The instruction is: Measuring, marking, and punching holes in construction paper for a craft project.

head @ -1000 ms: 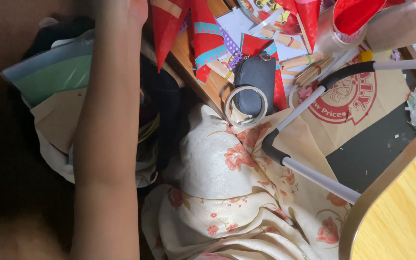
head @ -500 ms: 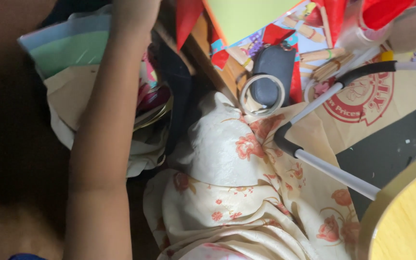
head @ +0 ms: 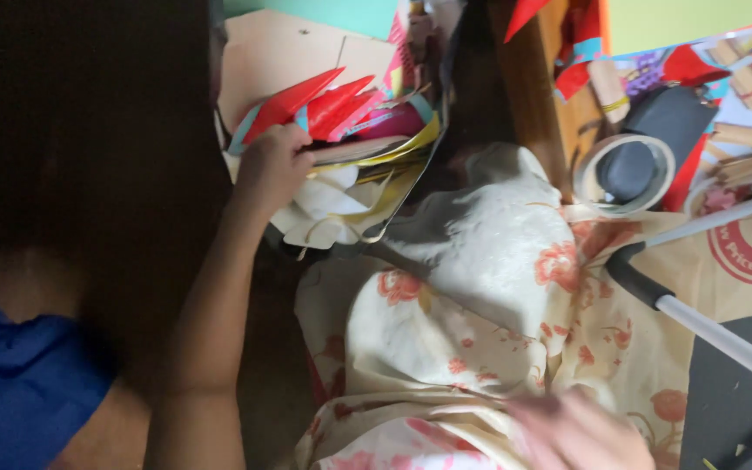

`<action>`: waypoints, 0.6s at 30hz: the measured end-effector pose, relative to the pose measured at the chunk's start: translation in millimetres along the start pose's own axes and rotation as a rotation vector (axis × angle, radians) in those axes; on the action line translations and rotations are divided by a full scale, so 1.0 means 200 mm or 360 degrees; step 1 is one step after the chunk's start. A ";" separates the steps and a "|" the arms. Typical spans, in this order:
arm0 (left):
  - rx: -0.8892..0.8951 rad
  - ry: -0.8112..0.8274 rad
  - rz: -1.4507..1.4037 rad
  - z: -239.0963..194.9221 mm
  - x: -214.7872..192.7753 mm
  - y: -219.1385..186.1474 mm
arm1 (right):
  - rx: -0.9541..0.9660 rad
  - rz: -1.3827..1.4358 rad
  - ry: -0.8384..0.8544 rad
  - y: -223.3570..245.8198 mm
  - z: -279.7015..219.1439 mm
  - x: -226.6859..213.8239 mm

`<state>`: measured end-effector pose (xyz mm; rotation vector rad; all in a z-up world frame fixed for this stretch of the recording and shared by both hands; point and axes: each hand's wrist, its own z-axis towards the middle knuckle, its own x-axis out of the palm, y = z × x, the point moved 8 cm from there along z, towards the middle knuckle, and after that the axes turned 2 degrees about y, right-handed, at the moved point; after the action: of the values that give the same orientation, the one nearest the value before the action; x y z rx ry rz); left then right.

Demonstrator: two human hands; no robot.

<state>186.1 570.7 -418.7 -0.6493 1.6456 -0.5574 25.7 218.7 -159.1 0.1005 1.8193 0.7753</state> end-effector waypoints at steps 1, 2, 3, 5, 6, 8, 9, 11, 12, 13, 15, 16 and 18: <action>-0.0022 -0.0009 -0.0003 -0.06 0.00 0.00 | -0.0015 0.0001 0.0019 0.05 0.20 0.04; 0.0141 -0.0019 0.0020 -0.11 0.00 -0.06 | -0.0184 -0.0013 0.0085 0.13 0.40 0.09; 0.0310 -0.0024 0.0038 -0.15 0.00 -0.12 | -0.0345 -0.0027 0.0151 0.22 0.59 0.13; 0.0328 -0.0023 0.0088 -0.18 0.04 -0.13 | -0.0468 -0.0151 0.0194 0.15 0.74 0.33; 0.0361 -0.0018 0.0145 -0.19 0.06 -0.15 | -0.0585 -0.0272 0.0220 0.12 0.81 0.43; 0.0287 0.0009 0.0544 -0.11 0.18 -0.04 | -0.0671 -0.0400 0.0206 0.09 0.91 0.56; 0.0211 0.0043 0.0952 -0.07 0.26 0.02 | -0.0754 -0.0516 0.0188 0.08 0.95 0.63; 0.0121 0.0118 0.1080 0.07 0.32 0.08 | -0.0771 -0.0696 0.0240 0.06 1.01 0.72; 0.0028 0.0195 0.1214 0.12 0.36 0.14 | -0.0791 -0.0871 0.0290 0.05 1.03 0.78; 0.0015 0.0208 0.1215 0.19 0.33 0.14 | -0.0796 -0.0858 0.0303 0.02 1.02 0.84; -0.0140 0.0266 0.1302 0.36 0.26 0.16 | -0.0598 -0.1571 0.0861 -0.19 1.00 1.05; -0.0140 0.0260 0.1299 0.43 0.26 0.22 | -0.0598 -0.1577 0.0858 -0.18 0.98 1.05; 0.0013 0.0080 0.1551 0.56 0.24 0.30 | -0.0423 -0.1612 0.1269 -0.24 0.90 1.10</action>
<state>284.0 579.9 -512.3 0.2134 1.7696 0.1352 109.6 356.1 -398.9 -1.3665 2.0893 0.2943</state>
